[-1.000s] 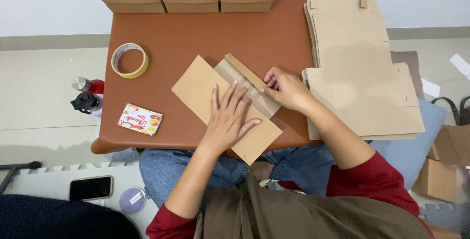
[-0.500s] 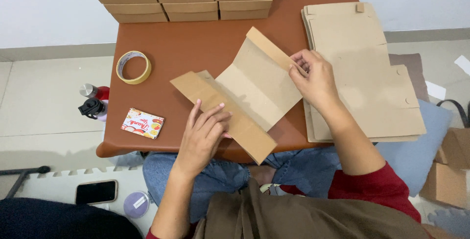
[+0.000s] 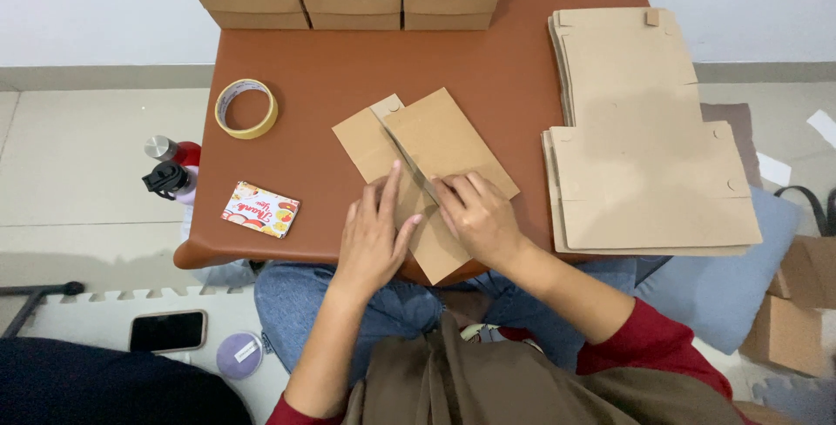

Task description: The person assembles a flat cardboard sheet into a box by folding the sides and tucking the flaps into slots. They then place a small packet inside the box and close the lid.

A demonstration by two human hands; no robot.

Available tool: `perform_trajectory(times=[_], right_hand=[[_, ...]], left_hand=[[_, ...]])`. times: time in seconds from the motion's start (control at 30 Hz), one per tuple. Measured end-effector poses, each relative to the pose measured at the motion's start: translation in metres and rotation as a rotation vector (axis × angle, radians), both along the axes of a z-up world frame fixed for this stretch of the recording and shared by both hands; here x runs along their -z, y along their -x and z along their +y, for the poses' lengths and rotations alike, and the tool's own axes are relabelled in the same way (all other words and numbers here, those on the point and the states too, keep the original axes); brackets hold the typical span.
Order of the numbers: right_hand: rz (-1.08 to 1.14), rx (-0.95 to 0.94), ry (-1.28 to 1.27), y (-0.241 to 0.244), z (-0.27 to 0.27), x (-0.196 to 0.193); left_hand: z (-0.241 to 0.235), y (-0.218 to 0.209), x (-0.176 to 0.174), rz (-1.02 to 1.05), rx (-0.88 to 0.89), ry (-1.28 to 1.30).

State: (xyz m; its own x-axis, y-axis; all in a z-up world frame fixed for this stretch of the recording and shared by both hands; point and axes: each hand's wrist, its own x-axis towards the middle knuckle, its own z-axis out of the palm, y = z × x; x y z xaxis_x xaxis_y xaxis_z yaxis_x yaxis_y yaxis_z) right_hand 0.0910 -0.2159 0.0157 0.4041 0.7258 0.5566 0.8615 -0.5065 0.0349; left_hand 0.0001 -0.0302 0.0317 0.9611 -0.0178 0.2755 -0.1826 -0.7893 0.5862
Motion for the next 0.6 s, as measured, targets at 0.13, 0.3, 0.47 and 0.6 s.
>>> perform_trajectory(times=[0.13,0.3,0.47,0.6], right_hand=[[0.218,-0.05,-0.029,0.008,-0.006,-0.002],[0.589,0.042,0.073,0.013,-0.036,-0.042],[0.65,0.15,0.276,-0.012,-0.054,-0.016],[0.606,0.123,0.353,-0.039,-0.034,-0.019]], left_hand=[[-0.01,-0.013,0.02,-0.008,-0.068,-0.32],[-0.017,-0.021,0.034,0.006,-0.139,-0.405],[-0.017,-0.022,0.035,0.071,-0.114,-0.355],[-0.015,-0.022,0.034,0.119,-0.088,-0.333]])
